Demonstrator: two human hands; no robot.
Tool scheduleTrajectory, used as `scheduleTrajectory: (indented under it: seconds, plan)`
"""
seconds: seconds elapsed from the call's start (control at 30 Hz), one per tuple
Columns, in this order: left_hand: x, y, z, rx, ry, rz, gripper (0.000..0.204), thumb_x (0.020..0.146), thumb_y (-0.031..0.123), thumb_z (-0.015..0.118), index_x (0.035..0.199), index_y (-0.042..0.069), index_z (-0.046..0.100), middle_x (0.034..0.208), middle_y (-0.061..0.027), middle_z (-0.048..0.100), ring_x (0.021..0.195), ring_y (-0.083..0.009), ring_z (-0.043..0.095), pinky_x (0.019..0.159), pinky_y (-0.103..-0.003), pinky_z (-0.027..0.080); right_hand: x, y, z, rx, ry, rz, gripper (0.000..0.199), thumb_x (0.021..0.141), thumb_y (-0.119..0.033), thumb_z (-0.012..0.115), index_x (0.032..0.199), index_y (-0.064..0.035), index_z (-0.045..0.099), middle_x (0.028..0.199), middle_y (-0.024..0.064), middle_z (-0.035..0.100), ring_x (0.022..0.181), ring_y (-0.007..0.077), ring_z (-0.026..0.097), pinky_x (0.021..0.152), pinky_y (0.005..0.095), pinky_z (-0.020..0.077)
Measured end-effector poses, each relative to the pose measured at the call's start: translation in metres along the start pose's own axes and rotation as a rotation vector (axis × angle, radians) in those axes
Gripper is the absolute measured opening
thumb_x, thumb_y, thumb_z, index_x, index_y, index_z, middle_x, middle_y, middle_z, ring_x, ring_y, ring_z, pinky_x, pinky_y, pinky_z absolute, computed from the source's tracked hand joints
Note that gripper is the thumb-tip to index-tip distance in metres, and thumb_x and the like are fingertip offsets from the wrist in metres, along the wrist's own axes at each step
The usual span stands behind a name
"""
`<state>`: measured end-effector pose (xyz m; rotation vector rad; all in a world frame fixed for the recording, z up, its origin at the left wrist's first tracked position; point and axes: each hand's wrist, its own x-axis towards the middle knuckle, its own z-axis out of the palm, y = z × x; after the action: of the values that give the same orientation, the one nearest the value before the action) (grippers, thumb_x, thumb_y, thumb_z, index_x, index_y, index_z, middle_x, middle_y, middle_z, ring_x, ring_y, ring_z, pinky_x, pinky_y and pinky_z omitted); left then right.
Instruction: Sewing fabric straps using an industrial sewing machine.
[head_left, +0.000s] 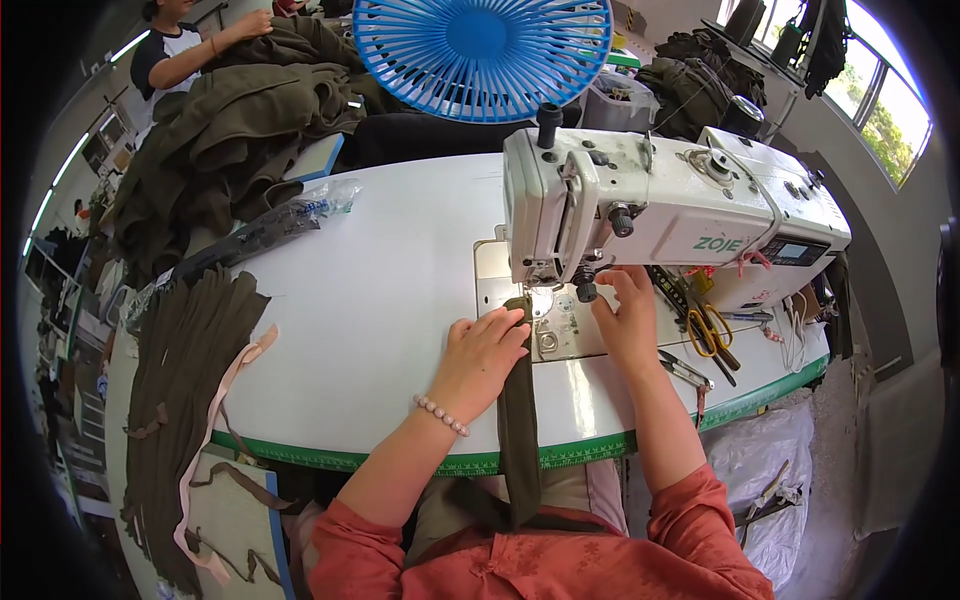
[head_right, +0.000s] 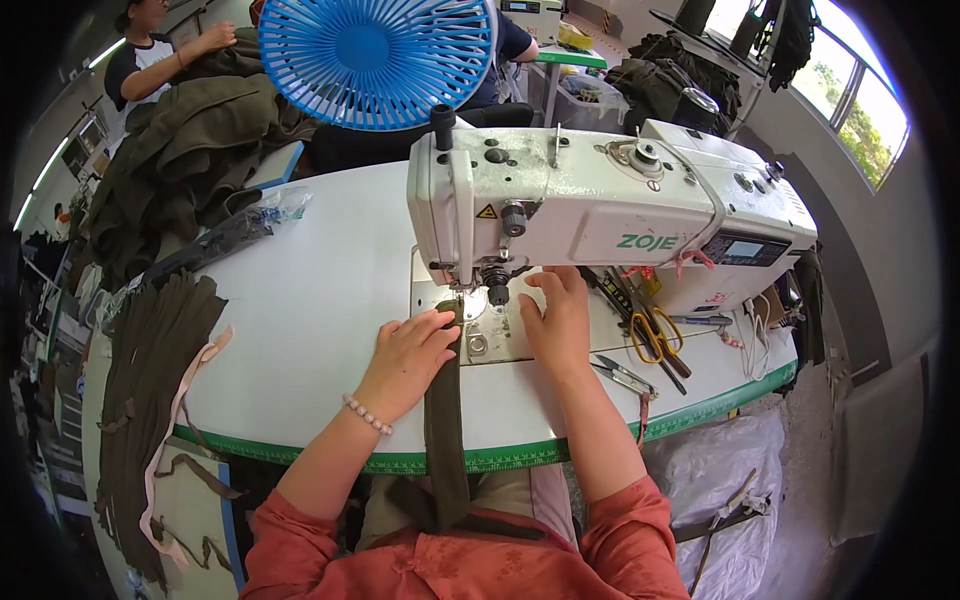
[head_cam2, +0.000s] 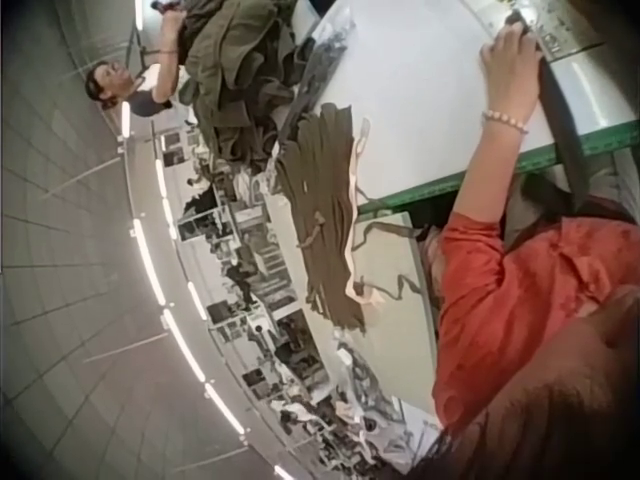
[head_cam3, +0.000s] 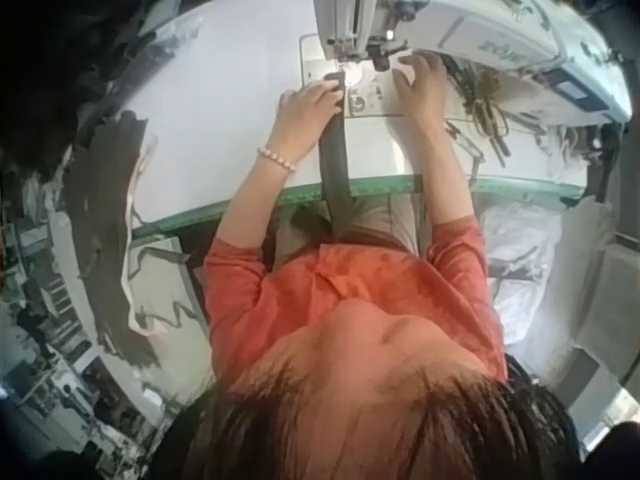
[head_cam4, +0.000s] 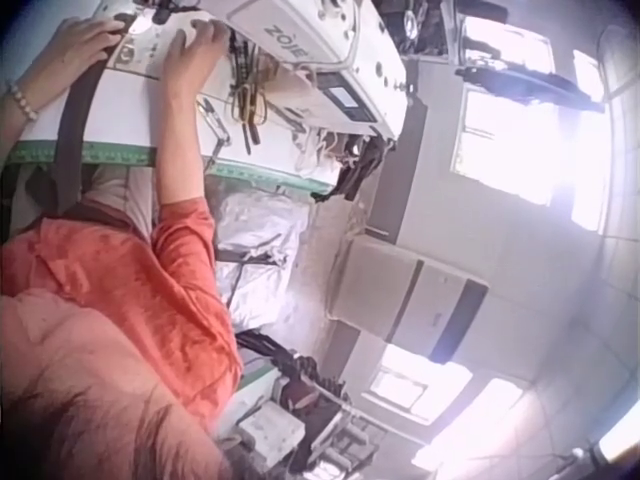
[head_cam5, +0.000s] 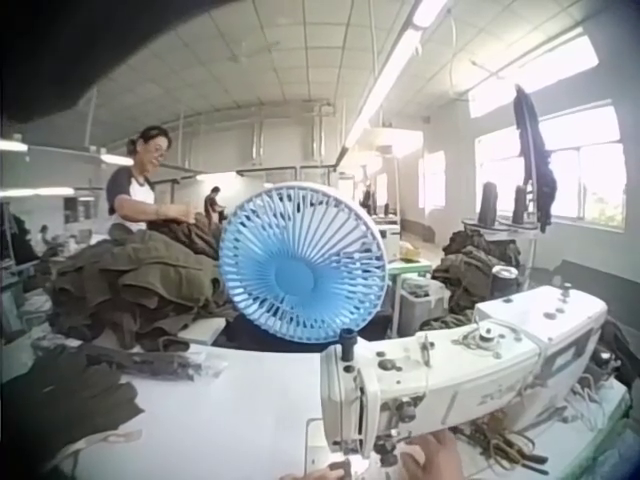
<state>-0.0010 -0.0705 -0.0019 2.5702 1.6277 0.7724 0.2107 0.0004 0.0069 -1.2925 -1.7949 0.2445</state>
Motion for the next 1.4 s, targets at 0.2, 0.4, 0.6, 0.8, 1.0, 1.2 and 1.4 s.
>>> scheduleTrajectory:
  seconds: [0.2,0.4,0.6,0.8,1.0,1.2,1.4]
  plan:
    - [-0.008,0.011,-0.013,-0.031,0.041,0.024,0.024,0.089,0.019,0.060,0.111,0.011,0.059,0.125,-0.0018,0.055,0.122,-0.0176,0.048,0.095,-0.039,0.036,-0.015,-0.011,-0.016,0.002,-0.019,-0.053,0.023,0.074,-0.005,0.067,0.096,0.0018,0.060,0.108,0.0109,0.056,0.088,0.0221,0.057,0.069,0.0302,0.0467]
    - [-0.022,0.008,-0.028,-0.021,0.100,0.049,0.029,0.087,0.020,0.063,0.114,0.010,0.059,0.127,-0.0030,0.055,0.118,-0.0211,0.053,0.093,-0.039,0.041,-0.023,-0.032,-0.017,0.108,-0.072,-0.016,0.018,0.076,-0.004,0.067,0.093,0.0017,0.062,0.104,0.0096,0.057,0.080,0.0188,0.058,0.065,0.0290,0.0464]
    - [-0.013,-0.048,-0.099,-0.522,-0.146,-0.284,0.034,0.088,0.022,0.063,0.114,0.001,0.059,0.125,-0.0108,0.056,0.102,-0.0304,0.061,0.085,-0.036,0.049,-0.029,-0.051,-0.027,0.176,-0.256,0.085,0.016,0.075,-0.003,0.069,0.089,-0.0005,0.063,0.094,0.0090,0.061,0.069,0.0200,0.058,0.062,0.0316,0.0471]
    - [-0.064,-0.196,-0.125,0.117,0.084,-0.667,0.062,0.084,0.028,0.067,0.134,0.001,0.040,0.142,-0.0175,0.040,0.127,-0.0341,0.043,0.103,-0.045,0.038,-0.032,-0.145,-0.019,0.262,-0.684,-0.328,0.019,0.077,-0.008,0.072,0.094,-0.0026,0.064,0.093,0.0101,0.062,0.080,0.0264,0.060,0.068,0.0349,0.0493]
    - [-0.097,-0.258,-0.115,0.178,0.309,-0.736,0.073,0.084,0.029,0.069,0.140,0.002,0.031,0.147,-0.0204,0.029,0.135,-0.0377,0.031,0.108,-0.049,0.030,0.014,-0.205,0.142,0.044,-0.524,-0.473,0.034,0.081,-0.011,0.069,0.112,-0.0013,0.058,0.124,0.0173,0.051,0.110,0.0353,0.052,0.089,0.0400,0.0474]
    - [-0.099,-0.288,-0.127,0.076,0.345,-0.752,0.075,0.082,0.029,0.071,0.140,0.001,0.031,0.147,-0.0222,0.028,0.136,-0.0361,0.030,0.107,-0.048,0.030,0.104,-0.242,0.338,0.328,-0.301,0.200,0.041,0.081,-0.021,0.071,0.112,0.0027,0.059,0.120,0.0183,0.055,0.113,0.0297,0.051,0.096,0.0394,0.0442]
    - [-0.110,-0.326,-0.138,0.060,0.449,-0.869,0.074,0.080,0.011,0.067,0.142,0.001,0.027,0.149,-0.0226,0.021,0.139,-0.0381,0.023,0.109,-0.052,0.025,0.115,-0.307,0.375,0.733,-0.591,0.277,0.022,0.080,-0.012,0.067,0.096,0.0028,0.067,0.104,0.0141,0.063,0.102,0.0239,0.056,0.090,0.0351,0.0470]
